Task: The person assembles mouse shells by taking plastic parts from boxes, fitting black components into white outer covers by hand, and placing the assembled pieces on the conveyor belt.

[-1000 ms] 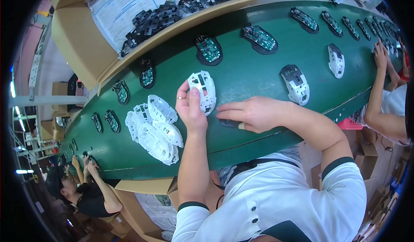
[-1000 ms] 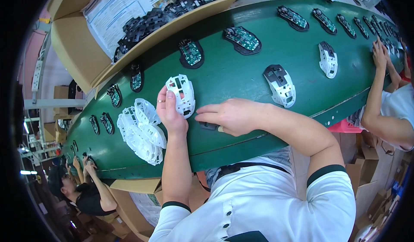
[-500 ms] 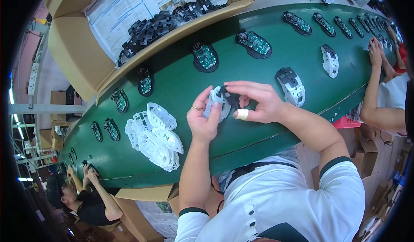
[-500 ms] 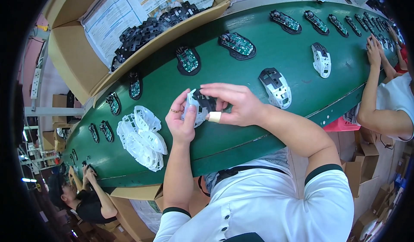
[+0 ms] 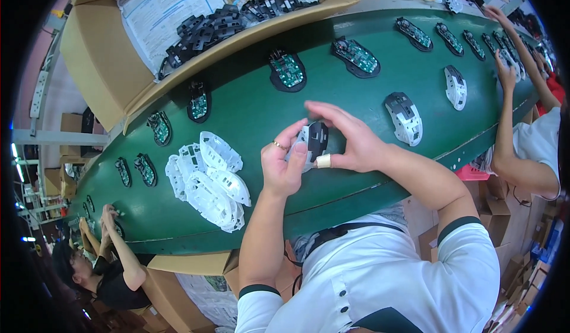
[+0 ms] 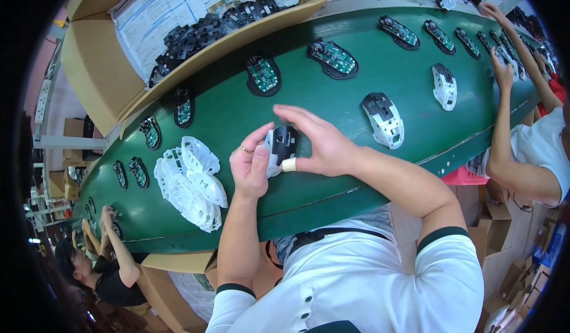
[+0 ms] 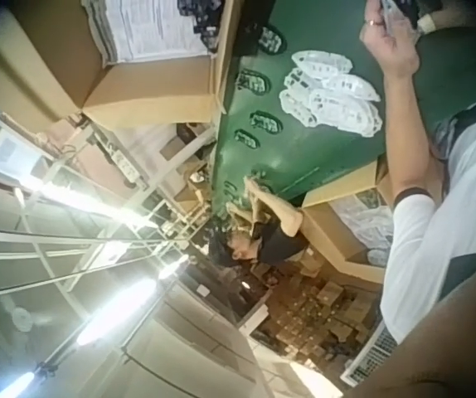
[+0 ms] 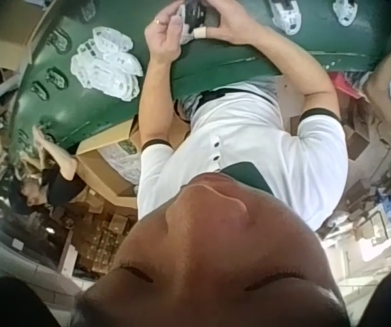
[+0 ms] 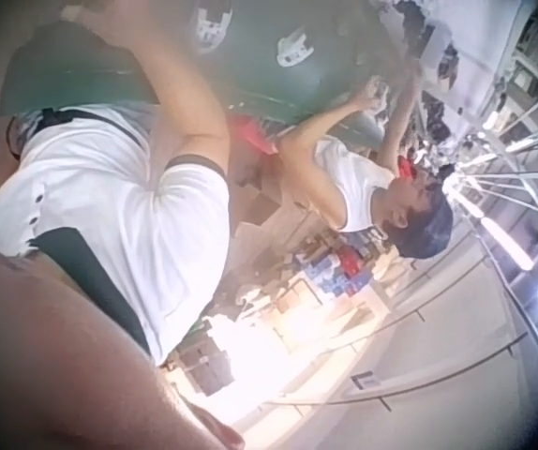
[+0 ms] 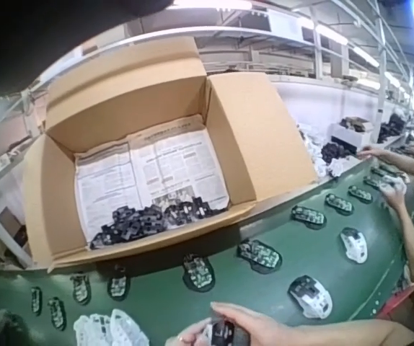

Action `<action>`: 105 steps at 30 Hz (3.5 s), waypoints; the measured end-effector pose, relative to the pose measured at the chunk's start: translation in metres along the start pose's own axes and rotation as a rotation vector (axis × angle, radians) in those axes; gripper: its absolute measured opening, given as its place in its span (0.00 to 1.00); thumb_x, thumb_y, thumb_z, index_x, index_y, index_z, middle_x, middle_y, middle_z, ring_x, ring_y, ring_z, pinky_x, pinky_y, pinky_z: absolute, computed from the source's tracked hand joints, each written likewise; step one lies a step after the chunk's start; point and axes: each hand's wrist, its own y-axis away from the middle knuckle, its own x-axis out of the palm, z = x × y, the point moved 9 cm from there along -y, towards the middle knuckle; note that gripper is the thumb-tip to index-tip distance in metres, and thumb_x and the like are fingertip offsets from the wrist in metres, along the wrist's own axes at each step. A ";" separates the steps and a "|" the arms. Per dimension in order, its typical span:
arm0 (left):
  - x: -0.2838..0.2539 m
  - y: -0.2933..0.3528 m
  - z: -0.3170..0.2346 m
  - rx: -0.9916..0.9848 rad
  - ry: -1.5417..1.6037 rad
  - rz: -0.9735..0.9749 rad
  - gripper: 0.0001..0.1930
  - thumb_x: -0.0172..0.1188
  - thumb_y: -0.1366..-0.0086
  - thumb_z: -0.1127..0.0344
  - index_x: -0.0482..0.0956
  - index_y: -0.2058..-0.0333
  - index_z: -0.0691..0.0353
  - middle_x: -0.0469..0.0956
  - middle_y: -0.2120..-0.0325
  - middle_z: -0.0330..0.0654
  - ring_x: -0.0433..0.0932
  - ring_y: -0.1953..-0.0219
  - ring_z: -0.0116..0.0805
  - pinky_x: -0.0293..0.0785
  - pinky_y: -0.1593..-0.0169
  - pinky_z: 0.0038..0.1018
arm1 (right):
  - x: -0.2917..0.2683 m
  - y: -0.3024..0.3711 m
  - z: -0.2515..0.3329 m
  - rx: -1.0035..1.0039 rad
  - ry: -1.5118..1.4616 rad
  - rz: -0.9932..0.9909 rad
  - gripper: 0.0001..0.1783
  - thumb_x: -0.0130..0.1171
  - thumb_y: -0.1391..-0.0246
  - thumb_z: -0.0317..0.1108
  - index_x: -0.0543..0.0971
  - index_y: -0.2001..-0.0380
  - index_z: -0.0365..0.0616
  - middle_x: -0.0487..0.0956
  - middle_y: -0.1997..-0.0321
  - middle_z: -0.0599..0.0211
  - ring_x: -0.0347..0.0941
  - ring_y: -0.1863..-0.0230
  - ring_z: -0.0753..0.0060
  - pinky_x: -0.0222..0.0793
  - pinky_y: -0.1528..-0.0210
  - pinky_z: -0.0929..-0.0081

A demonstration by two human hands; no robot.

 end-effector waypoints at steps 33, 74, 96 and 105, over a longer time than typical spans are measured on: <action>0.005 0.000 -0.048 0.340 -0.777 -0.073 0.24 0.70 0.46 0.64 0.81 0.50 0.68 0.82 0.61 0.50 0.81 0.59 0.49 0.73 0.54 0.39 | 0.025 0.006 0.004 0.106 -0.141 0.071 0.37 0.75 0.55 0.29 0.73 0.39 0.41 0.79 0.44 0.53 0.80 0.46 0.50 0.77 0.44 0.60; -0.181 0.023 -0.091 0.238 -1.251 -0.990 0.06 0.64 0.43 0.75 0.82 0.65 0.64 0.80 0.63 0.48 0.77 0.57 0.50 0.73 0.50 0.42 | -0.053 -0.078 0.049 -0.014 0.275 -0.177 0.14 0.63 0.45 0.27 0.81 0.55 0.39 0.82 0.50 0.52 0.80 0.50 0.51 0.77 0.48 0.62; -0.185 0.026 -0.064 -0.140 -1.351 -0.853 0.30 0.67 0.44 0.57 0.78 0.43 0.62 0.60 0.34 0.67 0.52 0.29 0.70 0.46 0.29 0.61 | -0.044 -0.240 -0.009 0.015 0.436 -0.279 0.20 0.48 0.38 0.24 0.75 0.44 0.38 0.83 0.50 0.47 0.81 0.47 0.47 0.75 0.43 0.57; -0.127 0.002 -0.062 0.245 -0.932 -0.613 0.11 0.66 0.45 0.74 0.84 0.61 0.60 0.79 0.73 0.45 0.79 0.66 0.42 0.72 0.66 0.32 | 0.056 -0.002 0.004 0.283 -0.112 0.058 0.17 0.54 0.41 0.23 0.80 0.49 0.38 0.81 0.56 0.54 0.78 0.56 0.57 0.74 0.50 0.67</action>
